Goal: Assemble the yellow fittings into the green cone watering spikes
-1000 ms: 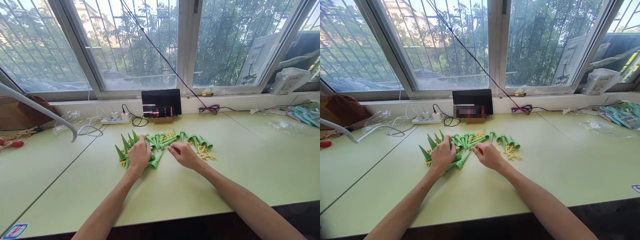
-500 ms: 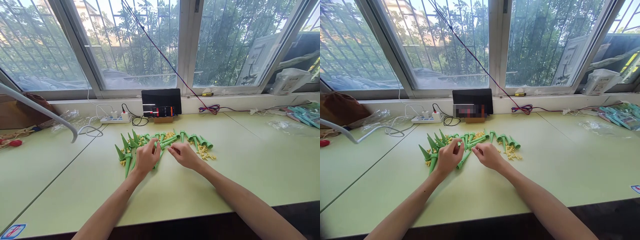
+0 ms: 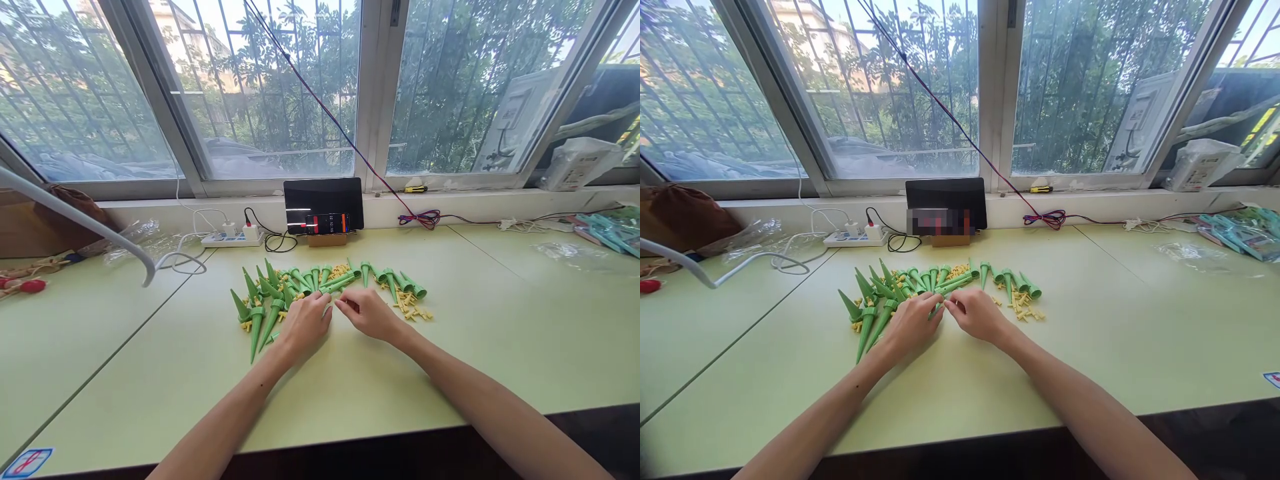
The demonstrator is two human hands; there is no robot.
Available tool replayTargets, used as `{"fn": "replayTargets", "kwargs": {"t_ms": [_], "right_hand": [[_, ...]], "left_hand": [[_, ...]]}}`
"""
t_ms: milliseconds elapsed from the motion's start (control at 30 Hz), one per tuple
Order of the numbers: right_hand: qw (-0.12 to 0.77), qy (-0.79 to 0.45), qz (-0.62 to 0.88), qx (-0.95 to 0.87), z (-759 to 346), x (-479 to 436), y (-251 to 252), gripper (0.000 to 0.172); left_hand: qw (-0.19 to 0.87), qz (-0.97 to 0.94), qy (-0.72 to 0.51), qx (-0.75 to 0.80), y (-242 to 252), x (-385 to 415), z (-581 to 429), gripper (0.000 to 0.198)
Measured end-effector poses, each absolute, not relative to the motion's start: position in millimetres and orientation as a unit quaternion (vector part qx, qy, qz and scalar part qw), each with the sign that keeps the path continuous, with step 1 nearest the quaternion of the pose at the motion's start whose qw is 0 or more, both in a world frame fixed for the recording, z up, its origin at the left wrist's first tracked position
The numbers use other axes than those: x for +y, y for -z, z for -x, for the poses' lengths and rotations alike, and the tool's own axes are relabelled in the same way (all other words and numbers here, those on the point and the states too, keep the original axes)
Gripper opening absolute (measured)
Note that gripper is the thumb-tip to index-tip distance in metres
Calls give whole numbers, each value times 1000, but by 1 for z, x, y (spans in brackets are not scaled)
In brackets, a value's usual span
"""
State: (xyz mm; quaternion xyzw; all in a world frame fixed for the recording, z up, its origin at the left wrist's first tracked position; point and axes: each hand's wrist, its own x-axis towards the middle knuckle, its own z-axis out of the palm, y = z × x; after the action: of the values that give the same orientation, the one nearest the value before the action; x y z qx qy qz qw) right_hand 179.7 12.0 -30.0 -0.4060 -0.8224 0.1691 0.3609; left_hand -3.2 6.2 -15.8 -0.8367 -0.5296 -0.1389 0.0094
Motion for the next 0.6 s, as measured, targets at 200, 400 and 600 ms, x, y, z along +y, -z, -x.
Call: {"fn": "replayTargets", "kwargs": {"t_ms": [200,400,600], "right_hand": [[355,-170,405,-825,-179,12,30,30],[344,-170,408,-829,-179,12,32,32],[340,-170,412,-828,-180,13,35,30]], "left_hand": [[7,823,126,-554,16,6,3,15],[-15,831,117,-543,17,2,1,16],[-49,828,186,-527,21,3,0,24]]}}
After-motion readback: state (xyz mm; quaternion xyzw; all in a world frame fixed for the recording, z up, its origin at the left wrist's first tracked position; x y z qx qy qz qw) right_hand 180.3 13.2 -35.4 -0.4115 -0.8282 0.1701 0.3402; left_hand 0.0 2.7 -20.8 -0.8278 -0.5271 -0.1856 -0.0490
